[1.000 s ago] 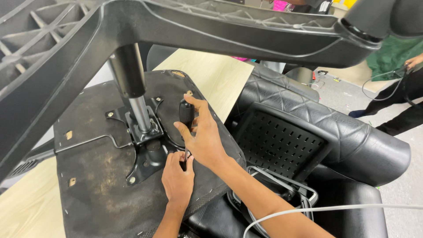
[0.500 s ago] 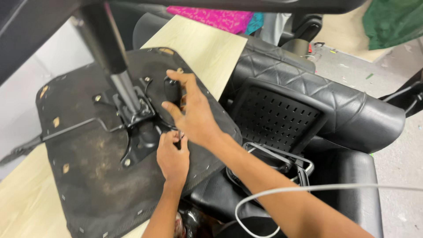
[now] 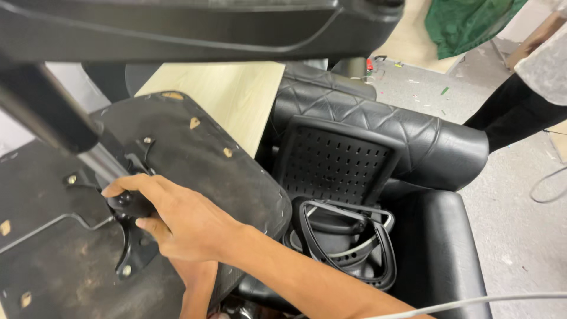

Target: The person uses a screwdriver to tighten screws on the underside of an office chair seat, securing the seat to its central gas lift column. The person works on multiple screws around the central mounting plate.

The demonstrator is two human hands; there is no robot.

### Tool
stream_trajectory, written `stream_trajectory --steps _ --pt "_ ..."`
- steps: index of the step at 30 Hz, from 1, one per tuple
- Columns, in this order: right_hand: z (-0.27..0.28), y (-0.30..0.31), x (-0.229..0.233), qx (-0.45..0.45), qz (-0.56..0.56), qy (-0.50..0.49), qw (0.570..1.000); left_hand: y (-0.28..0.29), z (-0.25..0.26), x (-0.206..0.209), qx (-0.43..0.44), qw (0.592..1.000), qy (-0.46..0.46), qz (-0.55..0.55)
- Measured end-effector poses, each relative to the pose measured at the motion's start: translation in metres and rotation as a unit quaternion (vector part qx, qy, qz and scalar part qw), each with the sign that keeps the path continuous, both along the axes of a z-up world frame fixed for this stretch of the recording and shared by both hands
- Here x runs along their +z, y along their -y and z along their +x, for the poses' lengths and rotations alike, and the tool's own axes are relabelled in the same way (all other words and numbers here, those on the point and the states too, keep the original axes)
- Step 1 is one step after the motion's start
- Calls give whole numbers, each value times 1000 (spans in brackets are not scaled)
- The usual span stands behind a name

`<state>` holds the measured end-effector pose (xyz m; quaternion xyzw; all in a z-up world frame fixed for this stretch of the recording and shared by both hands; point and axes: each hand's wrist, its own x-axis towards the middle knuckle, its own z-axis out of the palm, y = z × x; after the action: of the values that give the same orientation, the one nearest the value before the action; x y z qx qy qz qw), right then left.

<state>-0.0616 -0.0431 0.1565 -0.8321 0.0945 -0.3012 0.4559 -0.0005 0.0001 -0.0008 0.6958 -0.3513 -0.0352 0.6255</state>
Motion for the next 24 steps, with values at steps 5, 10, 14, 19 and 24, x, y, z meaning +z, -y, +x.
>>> stream_trajectory --steps 5,10,14,19,24 --pt "8 24 2 -65 5 92 994 9 3 10 64 954 64 286" --pt "9 68 19 -15 327 96 940 19 -14 26 52 990 69 110" --pt "-2 98 19 90 331 -15 939 13 -13 33 35 984 45 169" --pt "14 103 19 95 341 -11 935 7 -9 39 29 974 -24 224" --pt "26 113 11 51 360 61 929 -2 -3 31 109 964 -43 240"
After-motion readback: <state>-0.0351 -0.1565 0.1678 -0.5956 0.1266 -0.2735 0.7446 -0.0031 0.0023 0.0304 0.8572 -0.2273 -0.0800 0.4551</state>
